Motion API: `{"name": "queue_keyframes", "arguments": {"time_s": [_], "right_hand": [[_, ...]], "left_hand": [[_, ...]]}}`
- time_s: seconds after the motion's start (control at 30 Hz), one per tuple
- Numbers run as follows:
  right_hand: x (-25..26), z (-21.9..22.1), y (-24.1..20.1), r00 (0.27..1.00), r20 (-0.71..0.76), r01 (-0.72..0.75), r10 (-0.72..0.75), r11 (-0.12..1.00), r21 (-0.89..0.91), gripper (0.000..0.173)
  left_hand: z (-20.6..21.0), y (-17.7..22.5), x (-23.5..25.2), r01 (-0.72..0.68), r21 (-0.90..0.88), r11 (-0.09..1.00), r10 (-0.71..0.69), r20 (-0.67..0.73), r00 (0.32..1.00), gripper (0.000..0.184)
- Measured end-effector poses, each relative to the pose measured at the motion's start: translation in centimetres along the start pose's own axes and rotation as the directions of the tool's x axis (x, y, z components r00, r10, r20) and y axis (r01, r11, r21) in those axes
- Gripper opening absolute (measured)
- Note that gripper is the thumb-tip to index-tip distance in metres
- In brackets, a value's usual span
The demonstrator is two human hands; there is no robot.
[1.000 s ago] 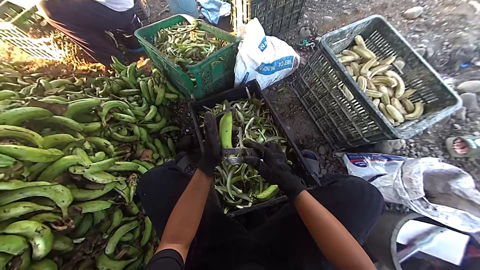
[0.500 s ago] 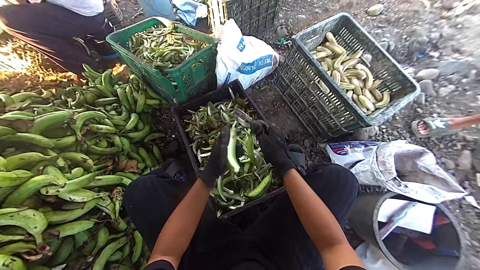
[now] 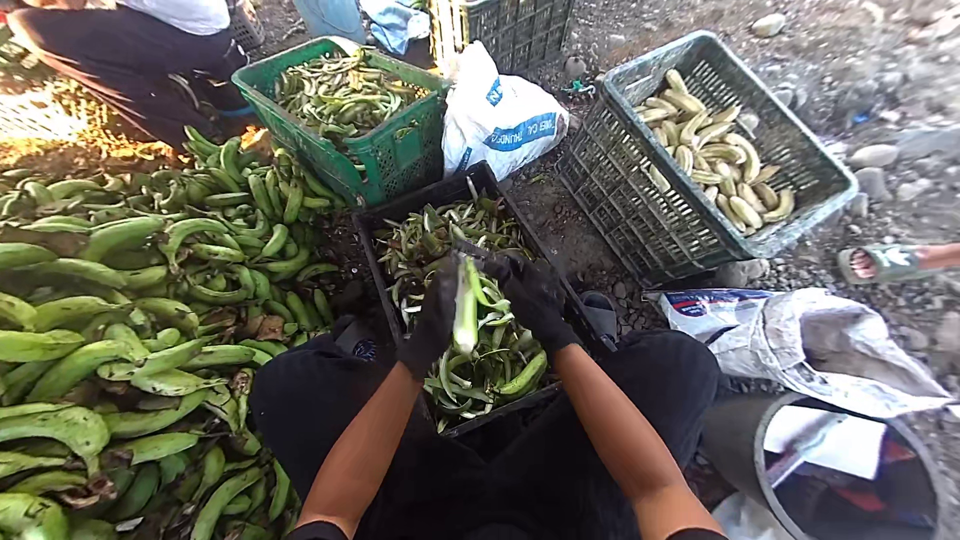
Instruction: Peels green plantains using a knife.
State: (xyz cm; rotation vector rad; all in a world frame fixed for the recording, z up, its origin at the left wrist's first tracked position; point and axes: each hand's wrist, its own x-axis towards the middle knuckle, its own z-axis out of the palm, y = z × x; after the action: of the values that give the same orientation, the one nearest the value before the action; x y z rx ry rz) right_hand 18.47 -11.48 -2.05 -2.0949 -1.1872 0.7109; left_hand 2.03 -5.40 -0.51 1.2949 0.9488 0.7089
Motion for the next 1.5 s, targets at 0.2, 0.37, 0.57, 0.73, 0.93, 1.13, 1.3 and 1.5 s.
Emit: {"name": "queue_keyframes", "arguments": {"time_s": [0.2,0.37,0.57,0.73,0.93,1.13,1.3,1.5], "right_hand": [[-1.4,-0.2,-1.1,0.992,0.119,0.044,-0.038,0.998,-0.049,0.064],[-1.3,0.7,-1.0,0.989,0.126,0.091,-0.08,0.992,-0.083,0.062],[0.3,-0.3,-0.2,1.0,0.007,0.009,-0.009,1.0,-0.009,0.071],[-2.1,0.8,-1.6,0.993,0.111,0.051,-0.046,0.998,-0.045,0.067],[-1.4,1.3,-1.6,0.994,0.071,0.083,-0.08,0.996,-0.035,0.064],[-1.1,0.7,-0.3,0.989,-0.078,0.116,-0.129,0.981,-0.154,0.067],[0.0,-1.0,0.7,0.999,0.039,0.022,-0.025,0.998,0.064,0.069],[-1.1,1.5,-0.5,0.982,-0.079,0.167,-0.172,0.984,-0.064,0.067]], "left_hand": [[-1.8,-0.3,2.2,-0.131,0.135,0.982,0.17,-0.336,0.926,0.055],[-1.9,0.2,1.3,-0.069,0.057,0.996,0.084,-0.335,0.938,0.054],[0.3,1.1,0.2,0.09,0.175,0.981,-0.07,-0.118,0.991,0.046],[-1.2,-1.0,2.5,-0.243,-0.344,0.907,0.074,-0.438,0.896,0.057],[-1.4,0.1,1.6,-0.207,-0.304,0.93,0.128,-0.262,0.957,0.059],[-1.6,0.0,2.4,-0.071,-0.012,0.997,0.07,-0.06,0.996,0.067],[0.2,1.7,0.5,-0.039,0.445,0.895,-0.062,0.209,0.976,0.056],[-1.0,-0.7,2.1,0.005,-0.457,0.889,-0.063,-0.111,0.992,0.061]]}}
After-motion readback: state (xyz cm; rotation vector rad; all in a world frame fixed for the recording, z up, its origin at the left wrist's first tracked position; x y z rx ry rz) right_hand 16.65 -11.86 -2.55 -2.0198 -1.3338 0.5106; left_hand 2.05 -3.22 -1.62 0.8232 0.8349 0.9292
